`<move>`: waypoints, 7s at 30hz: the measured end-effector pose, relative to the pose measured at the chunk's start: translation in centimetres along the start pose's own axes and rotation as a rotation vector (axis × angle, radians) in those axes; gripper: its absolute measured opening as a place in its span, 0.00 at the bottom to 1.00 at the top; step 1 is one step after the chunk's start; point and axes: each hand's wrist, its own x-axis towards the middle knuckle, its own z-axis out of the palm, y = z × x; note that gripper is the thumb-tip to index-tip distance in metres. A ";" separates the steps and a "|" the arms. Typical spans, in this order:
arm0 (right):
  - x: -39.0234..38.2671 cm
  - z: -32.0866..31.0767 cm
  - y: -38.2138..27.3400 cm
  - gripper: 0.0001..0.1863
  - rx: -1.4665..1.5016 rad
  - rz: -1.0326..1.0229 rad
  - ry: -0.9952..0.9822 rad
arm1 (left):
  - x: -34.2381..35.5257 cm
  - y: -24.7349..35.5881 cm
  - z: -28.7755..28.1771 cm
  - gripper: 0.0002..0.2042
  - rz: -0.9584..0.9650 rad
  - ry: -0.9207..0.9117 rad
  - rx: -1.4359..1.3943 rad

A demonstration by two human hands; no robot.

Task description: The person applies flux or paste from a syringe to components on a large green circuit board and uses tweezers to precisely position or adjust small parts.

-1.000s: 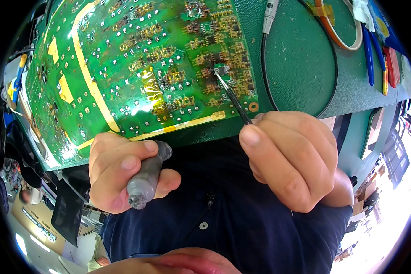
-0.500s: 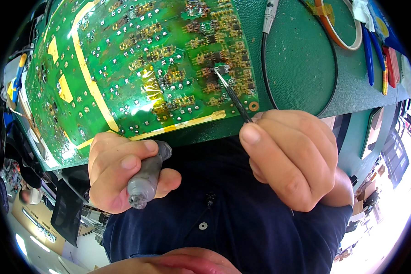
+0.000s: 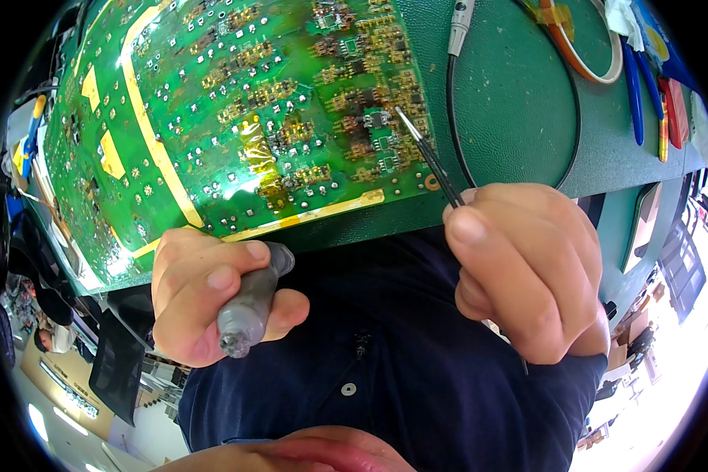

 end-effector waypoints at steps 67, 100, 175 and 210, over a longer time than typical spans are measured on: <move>0.3 0.3 -0.4 0.17 -0.049 -0.087 -0.073 | -0.2 -0.2 0.3 0.31 0.019 0.042 -0.014; 0.8 -0.1 -0.5 0.19 -0.066 -0.101 -0.127 | -0.1 -0.2 0.1 0.31 0.016 0.028 -0.023; 2.5 -4.4 -3.5 0.12 0.881 0.741 -0.112 | 0.6 -1.2 1.6 0.22 0.244 0.189 0.055; 1.3 -4.6 -4.8 0.26 0.510 0.318 -0.068 | -3.3 2.9 -0.9 0.25 -0.418 0.410 -1.124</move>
